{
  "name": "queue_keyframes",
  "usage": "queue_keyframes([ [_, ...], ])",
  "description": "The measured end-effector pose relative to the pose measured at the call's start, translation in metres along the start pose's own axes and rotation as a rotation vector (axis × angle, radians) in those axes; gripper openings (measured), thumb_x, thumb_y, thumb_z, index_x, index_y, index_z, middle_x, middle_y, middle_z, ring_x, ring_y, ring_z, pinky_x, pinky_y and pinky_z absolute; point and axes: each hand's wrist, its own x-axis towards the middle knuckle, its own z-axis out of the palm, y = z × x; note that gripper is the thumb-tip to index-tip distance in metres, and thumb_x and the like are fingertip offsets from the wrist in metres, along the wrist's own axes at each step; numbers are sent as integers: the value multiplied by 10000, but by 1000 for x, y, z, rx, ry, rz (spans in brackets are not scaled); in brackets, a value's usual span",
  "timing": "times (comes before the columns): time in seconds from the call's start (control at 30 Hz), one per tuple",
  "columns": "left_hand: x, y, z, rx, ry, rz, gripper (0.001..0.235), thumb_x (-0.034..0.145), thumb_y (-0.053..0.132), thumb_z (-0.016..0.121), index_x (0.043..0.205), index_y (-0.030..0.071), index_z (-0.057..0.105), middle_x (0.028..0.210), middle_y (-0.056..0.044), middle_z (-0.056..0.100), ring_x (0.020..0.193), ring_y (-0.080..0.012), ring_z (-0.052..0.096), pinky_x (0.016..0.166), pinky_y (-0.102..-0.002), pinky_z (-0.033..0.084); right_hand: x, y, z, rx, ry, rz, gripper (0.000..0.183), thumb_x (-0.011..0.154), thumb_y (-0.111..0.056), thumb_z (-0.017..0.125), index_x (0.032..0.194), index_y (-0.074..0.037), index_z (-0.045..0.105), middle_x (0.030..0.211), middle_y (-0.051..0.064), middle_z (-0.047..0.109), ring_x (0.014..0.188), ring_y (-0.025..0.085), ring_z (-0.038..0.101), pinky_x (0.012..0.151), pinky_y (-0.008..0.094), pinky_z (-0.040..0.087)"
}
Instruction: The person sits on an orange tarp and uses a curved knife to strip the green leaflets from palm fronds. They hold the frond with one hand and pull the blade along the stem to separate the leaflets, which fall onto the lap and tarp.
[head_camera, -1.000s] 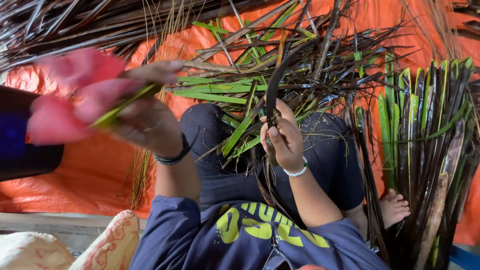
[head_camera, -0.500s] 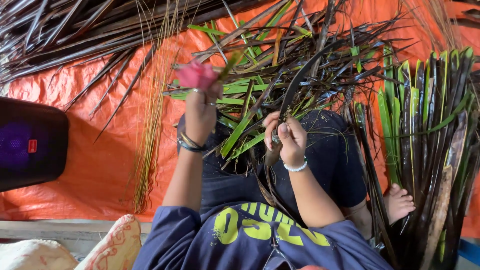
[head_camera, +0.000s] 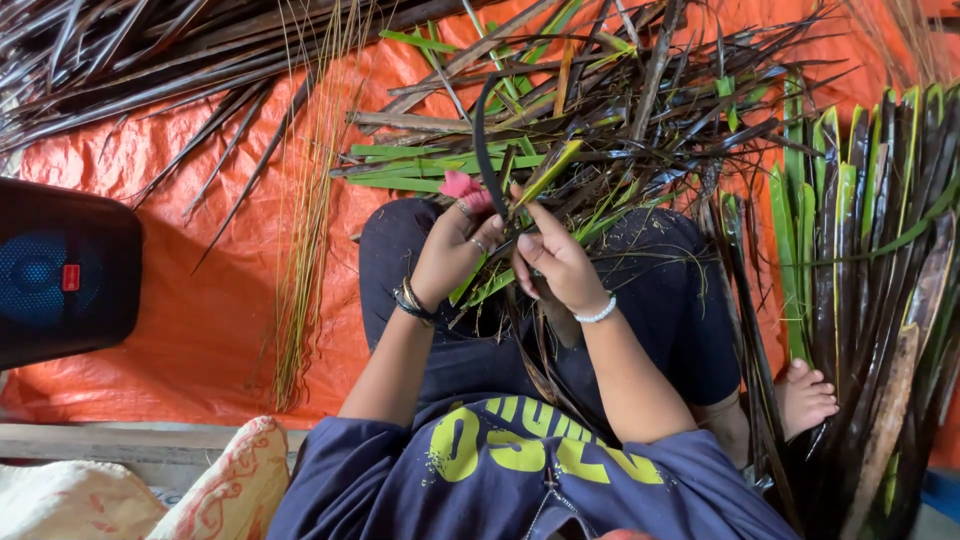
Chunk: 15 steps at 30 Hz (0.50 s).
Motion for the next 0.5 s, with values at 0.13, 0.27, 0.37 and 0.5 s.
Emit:
queue_keyframes([
  [0.13, -4, -17, 3, -3, -13, -41, 301, 1029, 166, 646, 1293, 21, 643, 685, -69, 672, 569, -104, 564, 639, -251, 519, -3, -1, -3, 86, 37, -1, 514, 1089, -61, 412, 1592, -76, 308, 605, 153, 538, 458, 201, 543, 356, 249, 493],
  [0.27, -5, -35, 5, -13, -12, 20, 294, 1012, 119, 661, 1282, 4, 647, 697, -90, 707, 479, -94, 580, 560, -236, 517, -4, -10, -2, 186, 40, 45, 545, 1093, -92, 426, 1620, -107, 288, 632, 96, 540, 507, 148, 542, 397, 218, 491],
  [0.37, -7, -33, 9, -79, 34, 55, 249, 1036, 87, 604, 1258, -13, 655, 665, -96, 698, 416, -88, 540, 483, -214, 481, -5, -5, -6, 262, 41, 76, 551, 1083, -83, 440, 1615, -127, 308, 628, 107, 518, 493, 163, 528, 388, 229, 480],
  [0.5, -2, -37, 8, 2, 115, 113, 214, 1021, 83, 631, 1198, -23, 688, 657, -79, 715, 429, -73, 532, 460, -204, 456, -3, -5, -6, 279, 81, 89, 516, 1068, -46, 467, 1566, -172, 417, 661, 154, 530, 482, 205, 540, 373, 253, 481],
])
